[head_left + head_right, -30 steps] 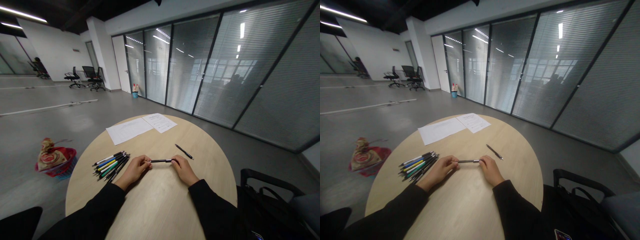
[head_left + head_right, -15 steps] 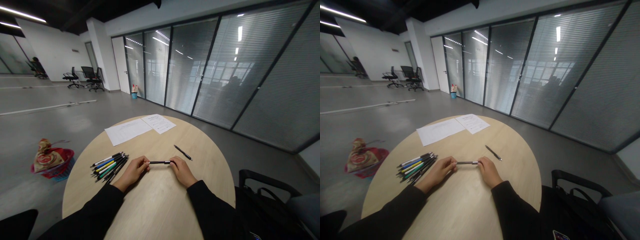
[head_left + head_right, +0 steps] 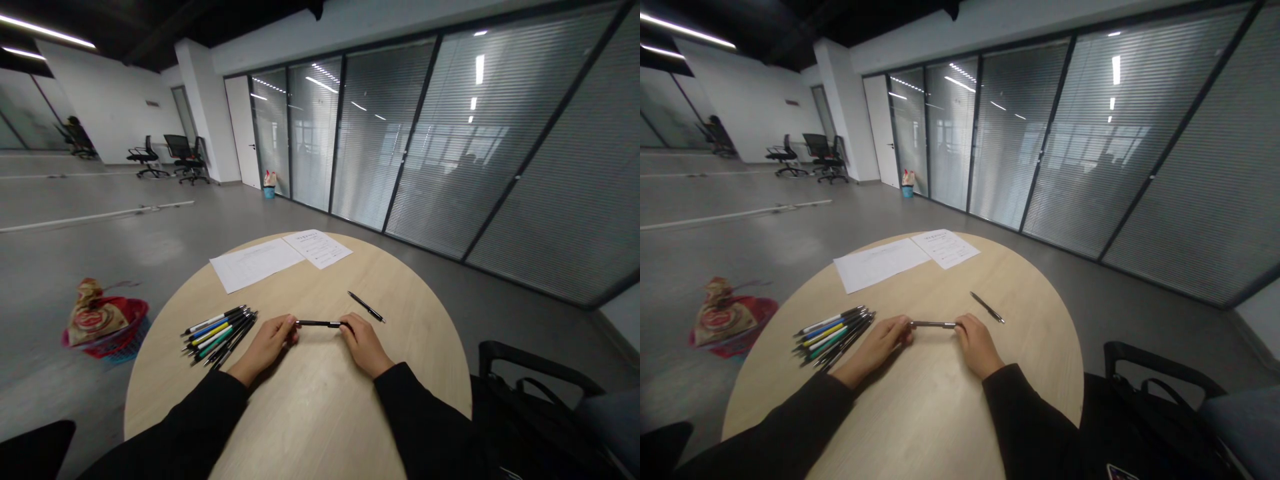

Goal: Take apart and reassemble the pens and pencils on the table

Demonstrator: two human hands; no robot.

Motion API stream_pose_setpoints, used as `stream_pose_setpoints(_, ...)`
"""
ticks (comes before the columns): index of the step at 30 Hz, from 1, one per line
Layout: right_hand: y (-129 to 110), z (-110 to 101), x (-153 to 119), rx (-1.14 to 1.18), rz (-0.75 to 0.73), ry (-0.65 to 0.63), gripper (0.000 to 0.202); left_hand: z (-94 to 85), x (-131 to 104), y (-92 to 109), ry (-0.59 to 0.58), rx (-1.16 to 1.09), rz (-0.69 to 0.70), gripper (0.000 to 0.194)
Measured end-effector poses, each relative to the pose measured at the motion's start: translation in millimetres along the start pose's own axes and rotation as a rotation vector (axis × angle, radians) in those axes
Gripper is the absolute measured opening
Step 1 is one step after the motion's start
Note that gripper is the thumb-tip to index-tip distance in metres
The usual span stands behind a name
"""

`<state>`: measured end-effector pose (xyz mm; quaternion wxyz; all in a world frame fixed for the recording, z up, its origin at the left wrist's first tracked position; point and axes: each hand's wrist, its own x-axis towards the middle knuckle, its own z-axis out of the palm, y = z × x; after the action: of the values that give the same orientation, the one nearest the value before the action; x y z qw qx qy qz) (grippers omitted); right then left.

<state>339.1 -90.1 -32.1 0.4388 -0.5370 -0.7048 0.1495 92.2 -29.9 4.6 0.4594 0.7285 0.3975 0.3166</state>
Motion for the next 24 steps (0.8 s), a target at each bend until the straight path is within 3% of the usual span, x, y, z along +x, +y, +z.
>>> stream_pose_setpoints(4, 4.8, 0.7, -0.1, -0.005, 0.017, 0.006, 0.014, 0.0, -0.2, -1.6, 0.002, -0.080, 0.072, 0.039)
stream_pose_setpoints(9, 5.6, 0.4, 0.2, 0.001, 0.032, 0.001, 0.014, -2.7, 0.8, -0.5, 0.013, 0.008, 0.104, 0.029)
stream_pose_setpoints(17, 1.4, -1.0, 1.0, 0.013, 0.030, 0.003, 0.016, -1.4, 0.1, 4.9, 0.004, 0.084, -0.014, 0.047)
stream_pose_setpoints(24, 4.0, -0.5, 0.9, 0.019, 0.038, 0.020, 0.015, -0.4, 2.4, -2.0, 0.017, -0.025, 0.066, 0.032)
